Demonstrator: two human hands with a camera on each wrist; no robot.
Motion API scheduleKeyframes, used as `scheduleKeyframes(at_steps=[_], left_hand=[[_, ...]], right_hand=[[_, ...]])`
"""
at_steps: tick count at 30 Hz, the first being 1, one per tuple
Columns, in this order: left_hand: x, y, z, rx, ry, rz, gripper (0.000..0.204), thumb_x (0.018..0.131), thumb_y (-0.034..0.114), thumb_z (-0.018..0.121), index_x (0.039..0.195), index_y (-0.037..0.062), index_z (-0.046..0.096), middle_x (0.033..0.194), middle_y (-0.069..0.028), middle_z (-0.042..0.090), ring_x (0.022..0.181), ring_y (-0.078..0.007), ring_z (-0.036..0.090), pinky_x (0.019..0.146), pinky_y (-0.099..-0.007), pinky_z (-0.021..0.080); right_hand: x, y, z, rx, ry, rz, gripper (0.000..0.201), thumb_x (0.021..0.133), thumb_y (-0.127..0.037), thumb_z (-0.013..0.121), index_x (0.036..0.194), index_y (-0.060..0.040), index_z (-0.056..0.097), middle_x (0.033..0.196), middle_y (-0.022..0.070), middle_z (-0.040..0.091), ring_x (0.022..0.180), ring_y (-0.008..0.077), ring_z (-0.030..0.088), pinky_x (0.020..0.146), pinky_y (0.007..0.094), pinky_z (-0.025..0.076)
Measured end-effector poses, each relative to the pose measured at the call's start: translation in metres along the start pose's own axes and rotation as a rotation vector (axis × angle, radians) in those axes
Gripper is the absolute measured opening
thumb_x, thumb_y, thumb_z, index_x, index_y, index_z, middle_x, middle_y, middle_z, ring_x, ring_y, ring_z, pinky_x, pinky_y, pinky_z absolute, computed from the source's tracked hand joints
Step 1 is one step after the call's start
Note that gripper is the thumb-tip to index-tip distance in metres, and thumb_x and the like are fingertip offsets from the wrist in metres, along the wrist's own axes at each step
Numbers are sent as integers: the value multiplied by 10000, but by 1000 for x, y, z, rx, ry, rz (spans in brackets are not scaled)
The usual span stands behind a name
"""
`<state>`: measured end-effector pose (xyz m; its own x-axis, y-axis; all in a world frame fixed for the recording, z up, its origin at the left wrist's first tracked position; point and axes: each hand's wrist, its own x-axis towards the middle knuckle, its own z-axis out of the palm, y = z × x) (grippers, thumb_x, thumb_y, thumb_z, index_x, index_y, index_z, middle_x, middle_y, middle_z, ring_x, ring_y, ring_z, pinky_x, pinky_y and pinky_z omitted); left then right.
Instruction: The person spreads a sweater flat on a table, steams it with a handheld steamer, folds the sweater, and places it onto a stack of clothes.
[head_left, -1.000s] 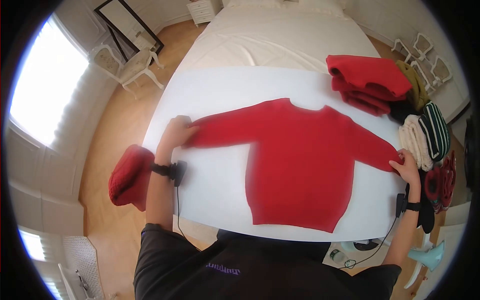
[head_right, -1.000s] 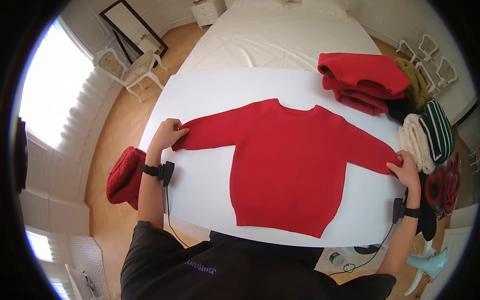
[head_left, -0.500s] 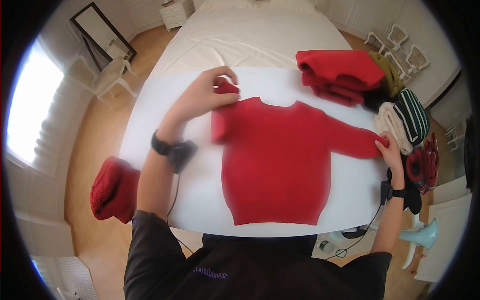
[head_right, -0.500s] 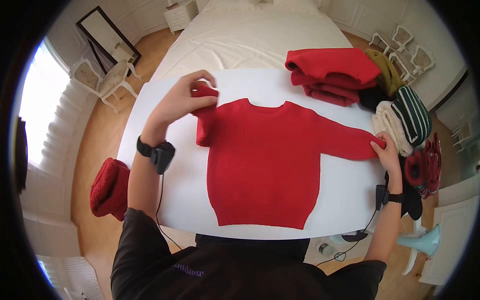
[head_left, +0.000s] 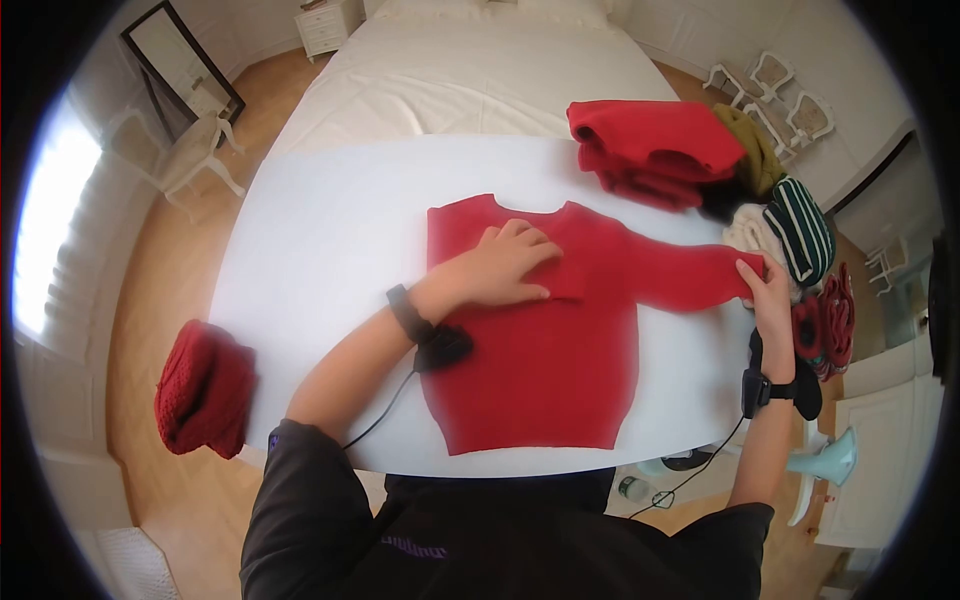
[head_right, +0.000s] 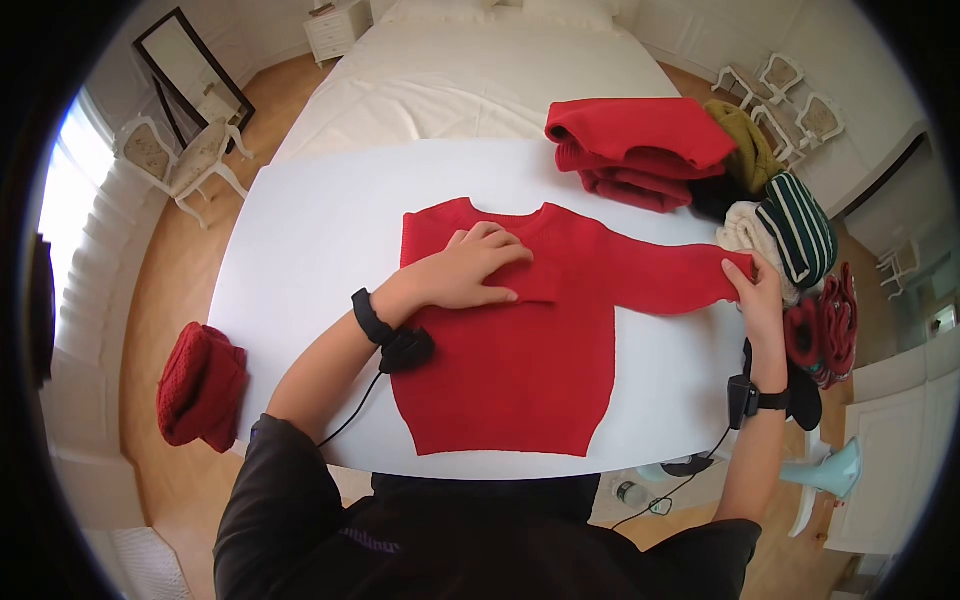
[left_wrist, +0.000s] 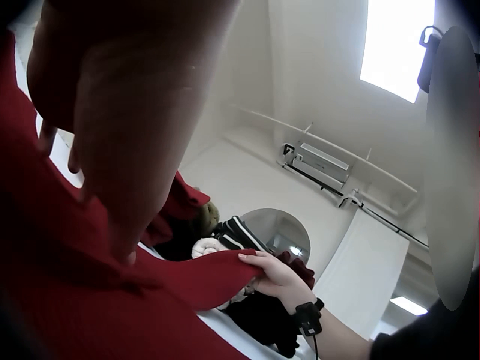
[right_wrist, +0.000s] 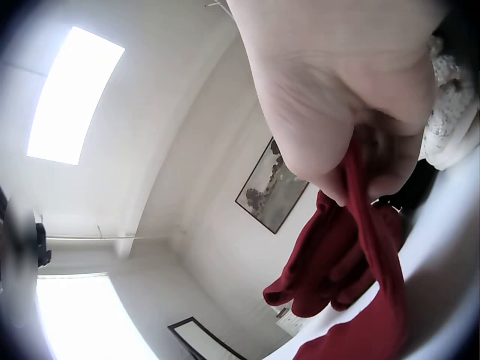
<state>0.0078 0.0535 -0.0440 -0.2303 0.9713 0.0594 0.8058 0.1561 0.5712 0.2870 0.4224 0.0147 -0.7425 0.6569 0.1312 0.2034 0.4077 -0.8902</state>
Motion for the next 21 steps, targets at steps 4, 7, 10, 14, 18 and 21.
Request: scheduleKeyframes(at_steps=[4,7,10,14,18,21], left_hand=[[-12,-4,9,303,-229,-51,768,1030,593,579,1681,266,335,1782,-157,138,1637,-438,74,1292,-642,115],[-13,-4,20,407,-221,-59,797,1062,675,446,1724,299,211,1802,-150,56,1650,-432,17,1306,-638,76],[-15,-8,28,407,-155,-49,782,1070,677,415,1724,300,209,1801,-153,54,1652,-424,24,1305,-644,76],[-18,-8,27,390,-117,-32,754,1080,652,416,1711,275,250,1794,-163,81,1652,-414,42,1300,-651,88],[-28,7,35,514,-48,-48,720,1073,571,496,1633,126,413,1727,-216,287,1633,-394,179,1264,-658,210],[-69,70,50,661,-100,107,711,1063,495,552,1537,-32,490,1592,-279,484,1513,-404,440,1184,-604,371]], right_hand=[[9,-23,20,189,-24,11,173,1010,-127,711,1162,-58,664,941,6,680,745,63,613,572,231,456],[7,-68,52,267,-54,39,211,1001,-99,698,1204,-83,645,958,5,666,751,69,615,574,230,462],[15,-98,83,327,-161,9,226,985,-62,683,1206,-91,645,964,4,660,762,68,616,571,234,467],[20,-140,148,369,-408,-88,160,964,-18,658,1116,-65,680,941,-7,652,794,57,624,577,238,483],[13,-153,229,151,-761,-83,127,937,-34,707,1060,-1,703,967,19,603,773,103,660,669,279,616],[15,-128,287,97,-867,-12,140,976,-66,702,1081,25,685,966,34,591,897,137,686,733,295,620]])
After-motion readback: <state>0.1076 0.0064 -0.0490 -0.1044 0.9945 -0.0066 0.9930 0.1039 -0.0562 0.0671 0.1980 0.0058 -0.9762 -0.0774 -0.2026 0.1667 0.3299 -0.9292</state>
